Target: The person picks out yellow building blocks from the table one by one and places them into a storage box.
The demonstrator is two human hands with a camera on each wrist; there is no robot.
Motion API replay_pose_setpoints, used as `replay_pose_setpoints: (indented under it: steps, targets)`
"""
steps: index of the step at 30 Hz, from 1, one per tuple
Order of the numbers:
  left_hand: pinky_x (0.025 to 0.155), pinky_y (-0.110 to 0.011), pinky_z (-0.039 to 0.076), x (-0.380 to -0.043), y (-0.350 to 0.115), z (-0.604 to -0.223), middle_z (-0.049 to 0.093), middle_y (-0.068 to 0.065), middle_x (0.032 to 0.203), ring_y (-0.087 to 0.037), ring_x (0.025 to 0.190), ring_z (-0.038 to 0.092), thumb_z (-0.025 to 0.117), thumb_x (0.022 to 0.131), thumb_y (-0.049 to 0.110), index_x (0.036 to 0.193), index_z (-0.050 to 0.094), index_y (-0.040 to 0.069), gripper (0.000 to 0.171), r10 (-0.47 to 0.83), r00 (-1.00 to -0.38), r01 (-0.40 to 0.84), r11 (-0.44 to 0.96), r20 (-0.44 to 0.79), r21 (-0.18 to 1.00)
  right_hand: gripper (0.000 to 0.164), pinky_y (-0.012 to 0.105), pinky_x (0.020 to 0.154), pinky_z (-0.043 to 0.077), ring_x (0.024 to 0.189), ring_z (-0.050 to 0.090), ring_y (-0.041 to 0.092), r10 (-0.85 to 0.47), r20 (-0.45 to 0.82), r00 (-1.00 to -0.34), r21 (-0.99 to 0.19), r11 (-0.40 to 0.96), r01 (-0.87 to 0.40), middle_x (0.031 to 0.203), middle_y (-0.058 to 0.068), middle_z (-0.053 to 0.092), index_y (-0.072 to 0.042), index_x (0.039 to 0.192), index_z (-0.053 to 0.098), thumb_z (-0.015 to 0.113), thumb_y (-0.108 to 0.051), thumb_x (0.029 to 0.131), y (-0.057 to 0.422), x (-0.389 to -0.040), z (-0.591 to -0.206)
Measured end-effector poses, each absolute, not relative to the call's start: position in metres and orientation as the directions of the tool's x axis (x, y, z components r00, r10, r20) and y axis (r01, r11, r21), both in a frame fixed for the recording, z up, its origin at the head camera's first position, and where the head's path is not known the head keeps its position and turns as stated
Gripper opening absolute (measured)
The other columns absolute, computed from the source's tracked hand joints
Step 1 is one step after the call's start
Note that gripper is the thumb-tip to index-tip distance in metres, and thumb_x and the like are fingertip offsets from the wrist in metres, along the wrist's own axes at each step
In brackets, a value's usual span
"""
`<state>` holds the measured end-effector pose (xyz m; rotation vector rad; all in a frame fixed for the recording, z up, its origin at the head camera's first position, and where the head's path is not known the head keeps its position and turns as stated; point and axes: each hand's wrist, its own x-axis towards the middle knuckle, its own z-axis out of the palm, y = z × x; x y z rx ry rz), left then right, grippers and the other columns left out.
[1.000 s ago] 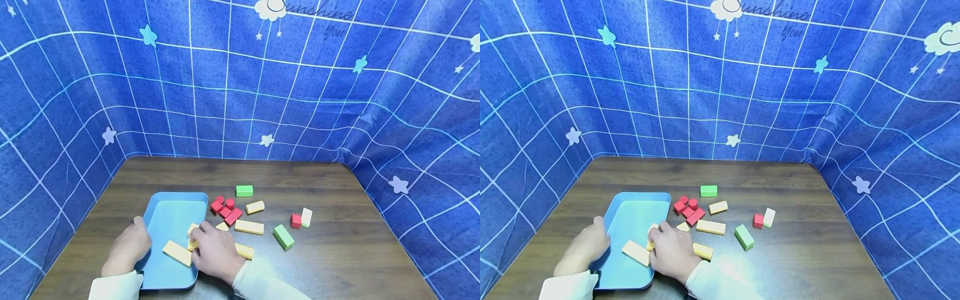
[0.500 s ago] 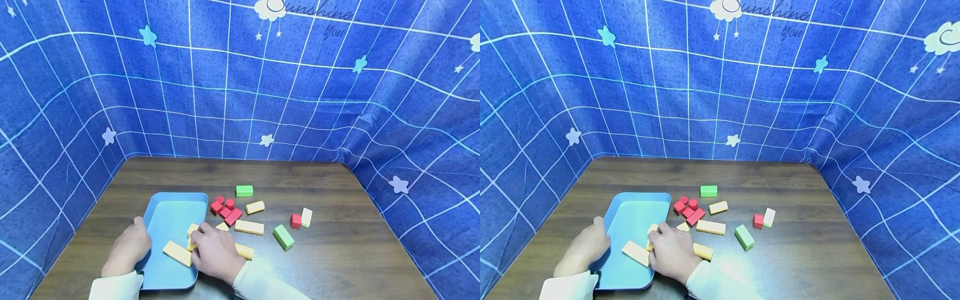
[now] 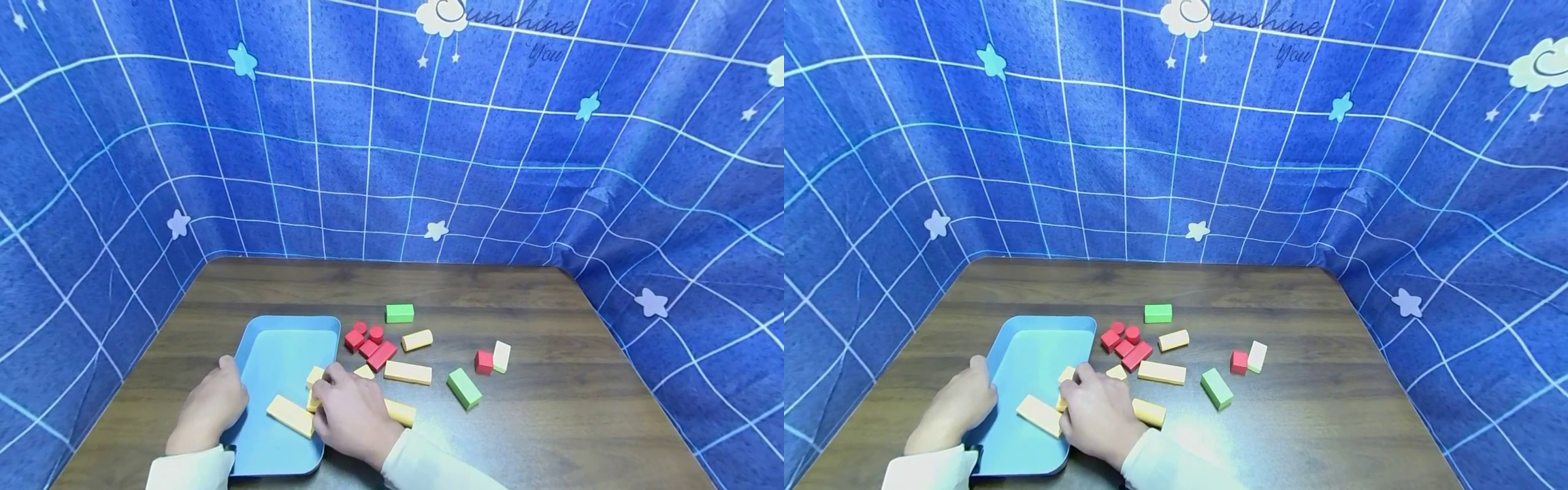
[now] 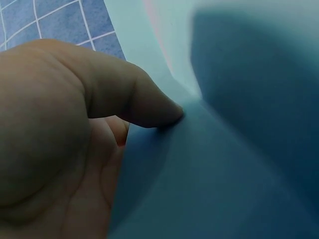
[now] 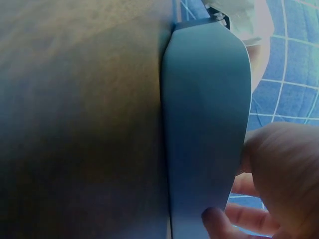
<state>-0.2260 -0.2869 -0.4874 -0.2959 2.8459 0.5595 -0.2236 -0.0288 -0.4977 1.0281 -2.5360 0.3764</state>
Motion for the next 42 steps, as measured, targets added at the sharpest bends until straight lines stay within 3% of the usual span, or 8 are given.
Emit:
replay_pose_setpoints:
  steps: [6, 14, 28, 42]
  targets:
    - [0.08, -0.066, 0.043, -0.225, -0.287, -0.487, 0.04, -0.044, 0.118, -0.056, 0.104, 0.044, 0.036, 0.093, 0.01, 0.131, 0.011, -0.022, 0.056, -0.148, -0.958, -0.229, 0.909, -0.245, 0.349, 0.014, 0.023, 0.041, 0.038, 0.069, 0.05, 0.004, -0.599, 0.481, -0.64, -0.118, 0.679, -0.725, 0.099, -0.007, 0.051, -0.026, 0.089, 0.064, 0.063, -0.028, 0.075, -0.025, -0.225, -0.495]
    - [0.078, -0.067, 0.044, -0.225, -0.286, -0.486, 0.042, -0.044, 0.116, -0.056, 0.102, 0.046, 0.037, 0.093, 0.01, 0.13, 0.011, -0.022, 0.056, -0.146, -0.957, -0.23, 0.908, -0.25, 0.351, 0.011, 0.026, 0.043, 0.042, 0.072, 0.05, 0.006, -0.576, 0.536, -0.617, -0.112, 0.676, -0.728, 0.1, -0.007, 0.052, -0.023, 0.086, 0.062, 0.062, -0.025, 0.075, -0.015, -0.23, -0.49]
    - [0.077, -0.066, 0.045, -0.226, -0.287, -0.487, 0.042, -0.045, 0.115, -0.056, 0.1, 0.046, 0.035, 0.093, 0.01, 0.129, 0.013, -0.022, 0.053, -0.147, -0.961, -0.223, 0.913, -0.234, 0.342, 0.013, 0.029, 0.053, 0.049, 0.081, 0.052, 0.008, -0.542, 0.529, -0.653, -0.123, 0.712, -0.691, 0.101, -0.007, 0.053, -0.025, 0.088, 0.064, 0.063, -0.025, 0.075, 0.001, -0.237, -0.488]
    - [0.08, -0.067, 0.043, -0.226, -0.286, -0.485, 0.039, -0.046, 0.118, -0.057, 0.103, 0.044, 0.036, 0.093, 0.01, 0.131, 0.009, -0.023, 0.056, -0.146, -0.956, -0.23, 0.912, -0.253, 0.341, 0.015, 0.032, 0.059, 0.049, 0.078, 0.048, 0.013, -0.501, 0.543, -0.674, -0.117, 0.75, -0.651, 0.098, -0.006, 0.053, -0.024, 0.087, 0.065, 0.063, -0.025, 0.073, 0.014, -0.247, -0.488]
